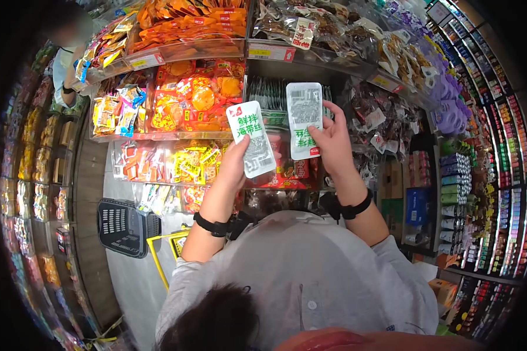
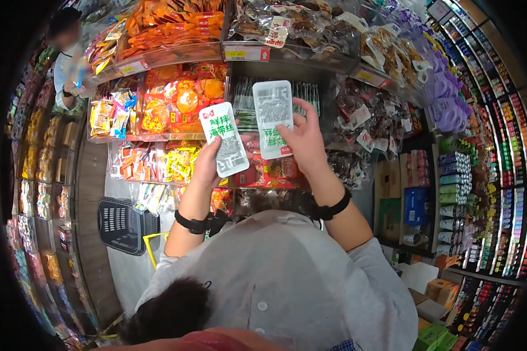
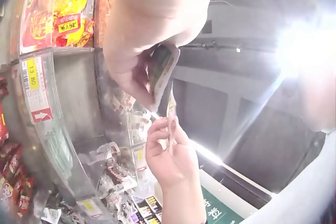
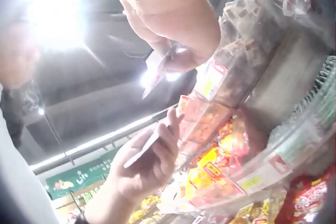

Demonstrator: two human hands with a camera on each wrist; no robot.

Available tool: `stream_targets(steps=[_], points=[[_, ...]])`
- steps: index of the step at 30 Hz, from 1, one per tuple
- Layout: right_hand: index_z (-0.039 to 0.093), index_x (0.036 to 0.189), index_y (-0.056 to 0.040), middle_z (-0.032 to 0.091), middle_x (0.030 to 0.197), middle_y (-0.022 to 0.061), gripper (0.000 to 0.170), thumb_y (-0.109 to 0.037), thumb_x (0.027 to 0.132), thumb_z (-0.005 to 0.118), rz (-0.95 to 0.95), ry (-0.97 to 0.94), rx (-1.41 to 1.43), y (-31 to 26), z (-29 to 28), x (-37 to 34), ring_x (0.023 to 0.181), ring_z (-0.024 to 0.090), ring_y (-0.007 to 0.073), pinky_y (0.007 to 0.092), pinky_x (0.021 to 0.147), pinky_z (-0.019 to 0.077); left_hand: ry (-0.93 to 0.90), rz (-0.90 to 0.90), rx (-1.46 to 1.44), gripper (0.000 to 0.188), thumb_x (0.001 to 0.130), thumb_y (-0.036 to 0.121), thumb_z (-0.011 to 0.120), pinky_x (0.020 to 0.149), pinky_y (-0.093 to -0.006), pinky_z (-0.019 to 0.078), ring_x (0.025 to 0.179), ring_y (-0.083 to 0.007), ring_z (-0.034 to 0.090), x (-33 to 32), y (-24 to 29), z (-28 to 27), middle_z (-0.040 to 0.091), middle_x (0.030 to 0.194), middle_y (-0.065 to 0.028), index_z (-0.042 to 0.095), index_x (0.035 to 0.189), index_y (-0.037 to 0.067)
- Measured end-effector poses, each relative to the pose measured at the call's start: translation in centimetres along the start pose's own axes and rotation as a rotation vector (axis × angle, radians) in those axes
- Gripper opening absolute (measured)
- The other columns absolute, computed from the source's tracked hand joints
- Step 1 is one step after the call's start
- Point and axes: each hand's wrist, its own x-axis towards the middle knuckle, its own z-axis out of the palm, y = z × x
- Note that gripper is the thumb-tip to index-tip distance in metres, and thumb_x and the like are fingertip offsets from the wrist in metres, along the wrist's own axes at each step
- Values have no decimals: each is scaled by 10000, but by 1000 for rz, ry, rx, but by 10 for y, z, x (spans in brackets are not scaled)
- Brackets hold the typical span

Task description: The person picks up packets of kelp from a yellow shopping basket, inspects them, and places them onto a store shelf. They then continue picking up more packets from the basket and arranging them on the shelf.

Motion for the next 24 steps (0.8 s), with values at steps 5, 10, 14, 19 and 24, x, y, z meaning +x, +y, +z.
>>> stream_targets(steps=[5,10,14,19,24], points=[[579,962,-61,568,930,74,257,64,741,544,-245,-274,-431,-40,-10,-4,963,551,193,334,873,431,-293,-80,-178,561,938,427,220,755,-390,509,864,-276,617,-1,20,15,582,1039,-185,367,1281,7],[599,820,-123,523,935,34,191,-47,646,618,-963,-396,-1472,-132,30,-29,1036,503,257,524,990,248,-191,-274,6,555,942,444,237,836,-389,476,974,-250,586,6,67,75,580,1075,-148,364,1295,35],[588,888,-120,499,1088,64,238,-64,659,621,-1100,-384,-1537,-173,57,-27,1105,454,278,525,998,248,-289,-255,327,574,934,476,261,844,-418,472,937,-282,601,-1,98,143,567,1092,-151,388,1253,17],[515,1058,-91,464,1188,132,358,-45,716,612,-1217,-170,-1351,-196,63,-1,1122,434,295,401,960,332,-425,-175,288,383,884,210,510,790,-375,518,926,-270,614,1,117,182,589,1033,-160,434,1189,-10],[247,1296,22,401,1197,183,635,-130,801,613,-917,-245,-959,-220,63,-9,1102,437,243,338,888,419,-340,176,301,333,857,139,535,775,-335,507,895,-197,615,-2,119,200,599,1030,-103,483,1149,-10]])
